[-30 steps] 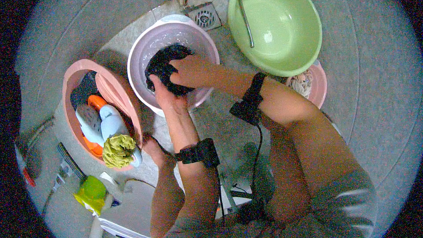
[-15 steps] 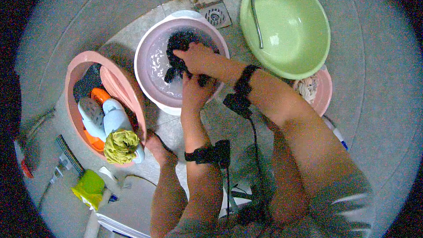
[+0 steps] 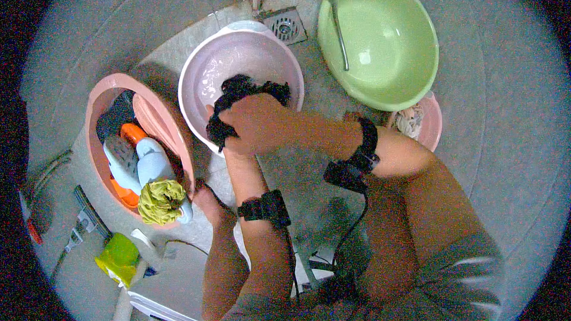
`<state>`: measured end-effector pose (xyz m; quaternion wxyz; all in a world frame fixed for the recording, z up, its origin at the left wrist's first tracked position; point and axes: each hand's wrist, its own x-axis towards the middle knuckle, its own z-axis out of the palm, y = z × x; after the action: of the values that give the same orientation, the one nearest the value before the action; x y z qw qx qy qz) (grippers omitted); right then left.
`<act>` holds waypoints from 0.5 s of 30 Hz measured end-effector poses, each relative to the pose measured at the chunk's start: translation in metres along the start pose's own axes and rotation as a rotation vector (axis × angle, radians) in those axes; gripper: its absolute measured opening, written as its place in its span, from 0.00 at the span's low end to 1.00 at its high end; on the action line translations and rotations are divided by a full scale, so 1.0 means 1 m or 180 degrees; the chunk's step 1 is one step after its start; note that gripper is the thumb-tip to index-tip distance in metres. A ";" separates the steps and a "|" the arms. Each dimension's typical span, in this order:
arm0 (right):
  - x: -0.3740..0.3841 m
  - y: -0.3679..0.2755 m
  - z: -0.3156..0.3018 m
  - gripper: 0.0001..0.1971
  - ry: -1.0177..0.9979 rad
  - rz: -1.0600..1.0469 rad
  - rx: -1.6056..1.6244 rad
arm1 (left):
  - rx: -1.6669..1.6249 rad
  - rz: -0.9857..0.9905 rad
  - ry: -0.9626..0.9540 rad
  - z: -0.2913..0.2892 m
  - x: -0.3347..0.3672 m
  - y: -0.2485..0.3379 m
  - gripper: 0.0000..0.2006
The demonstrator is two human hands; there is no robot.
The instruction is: Manually scrubbing and rinsing items of clothing in plastic basins on a bathroom floor.
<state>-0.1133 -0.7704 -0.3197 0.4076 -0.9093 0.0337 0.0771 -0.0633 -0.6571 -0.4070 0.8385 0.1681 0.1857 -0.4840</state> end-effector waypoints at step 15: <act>0.027 0.080 0.017 0.14 0.0504 0.0767 -0.0508 | 0.0568 0.0238 0.1275 -0.010 0.028 -0.035 0.24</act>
<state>-0.0986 -0.8111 -0.3940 0.3180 -0.9314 0.1683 0.0560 -0.0822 -0.6901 -0.4321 0.7840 0.3411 0.2986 -0.4240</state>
